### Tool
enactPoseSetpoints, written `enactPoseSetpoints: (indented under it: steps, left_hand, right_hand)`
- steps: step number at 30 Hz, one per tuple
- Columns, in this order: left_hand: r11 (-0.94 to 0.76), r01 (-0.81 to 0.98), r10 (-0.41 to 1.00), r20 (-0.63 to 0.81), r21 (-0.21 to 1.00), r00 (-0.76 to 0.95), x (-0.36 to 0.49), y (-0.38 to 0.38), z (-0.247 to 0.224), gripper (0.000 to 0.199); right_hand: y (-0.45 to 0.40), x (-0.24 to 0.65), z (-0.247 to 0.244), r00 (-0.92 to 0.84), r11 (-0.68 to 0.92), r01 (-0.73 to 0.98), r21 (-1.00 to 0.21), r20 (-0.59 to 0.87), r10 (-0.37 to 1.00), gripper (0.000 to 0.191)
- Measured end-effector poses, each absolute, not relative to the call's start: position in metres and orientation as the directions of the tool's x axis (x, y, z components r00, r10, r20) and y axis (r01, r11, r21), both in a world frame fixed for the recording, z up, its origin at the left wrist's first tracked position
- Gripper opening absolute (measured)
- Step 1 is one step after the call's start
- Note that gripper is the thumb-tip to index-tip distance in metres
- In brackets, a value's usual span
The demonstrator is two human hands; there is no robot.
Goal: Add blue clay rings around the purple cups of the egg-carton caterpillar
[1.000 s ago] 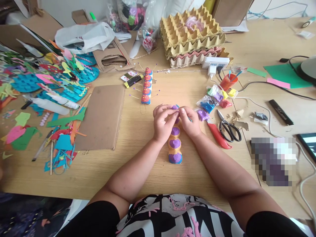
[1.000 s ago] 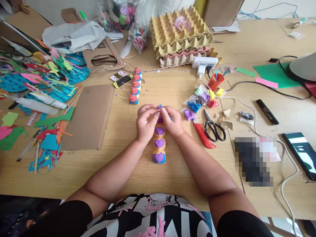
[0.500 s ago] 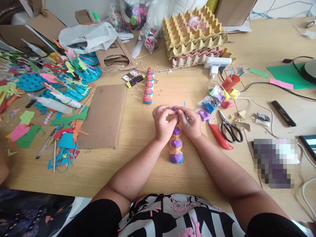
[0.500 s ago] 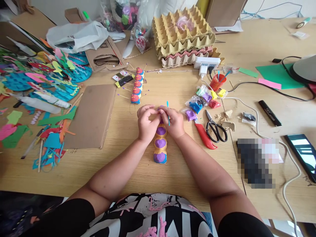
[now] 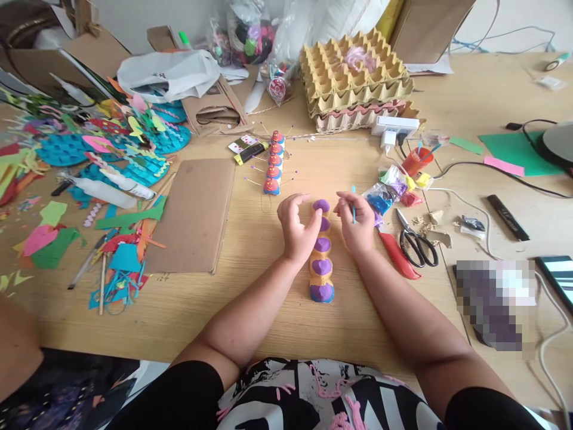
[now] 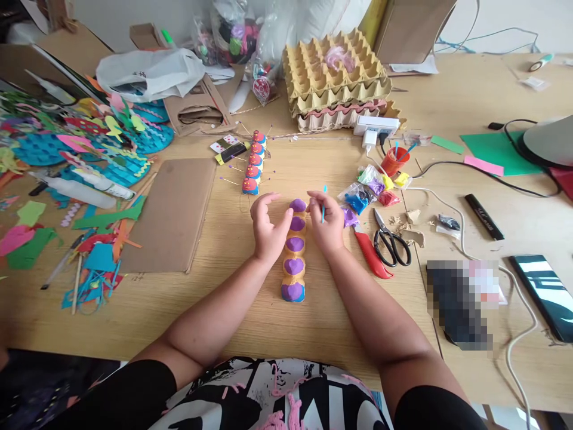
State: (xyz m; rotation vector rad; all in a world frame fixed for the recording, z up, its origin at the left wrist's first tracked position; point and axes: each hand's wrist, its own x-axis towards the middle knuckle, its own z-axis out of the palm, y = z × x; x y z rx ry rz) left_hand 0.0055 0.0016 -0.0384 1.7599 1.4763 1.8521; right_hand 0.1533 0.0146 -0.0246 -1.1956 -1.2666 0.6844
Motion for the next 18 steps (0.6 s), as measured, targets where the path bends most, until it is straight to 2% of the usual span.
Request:
enactPoseSetpoints:
  steps: [3, 6, 13, 16, 18]
  left_hand:
    - [-0.353, 0.372, 0.774, 0.491, 0.859, -0.400, 0.004, 0.004, -0.045, 0.033]
    - [-0.278, 0.301, 0.821, 0.389, 0.912, -0.419, 0.004, 0.005, -0.049, 0.031]
    - [-0.255, 0.241, 0.846, 0.337, 0.936, -0.413, 0.007, 0.004, -0.049, 0.032]
    - [-0.254, 0.221, 0.847, 0.327, 0.942, -0.419, 0.007, 0.005, -0.049, 0.032]
    - [-0.251, 0.215, 0.846, 0.322, 0.944, -0.426, 0.007, 0.006, -0.049, 0.032]
  right_hand:
    - [0.016, 0.158, -0.020, 0.361, 0.225, 0.230, -0.947, 0.297, 0.884, 0.028]
    - [0.016, 0.160, -0.010, 0.378, 0.221, 0.248, -0.943, 0.304, 0.874, 0.036]
    - [0.023, 0.186, 0.029, 0.392, 0.294, 0.463, -0.836, 0.491, 0.778, 0.058]
    - [0.018, 0.213, 0.053, 0.284, 0.315, 0.577, -0.753, 0.547, 0.788, 0.055]
    - [0.009, 0.233, 0.068, 0.228, 0.302, 0.606, -0.736, 0.524, 0.820, 0.043]
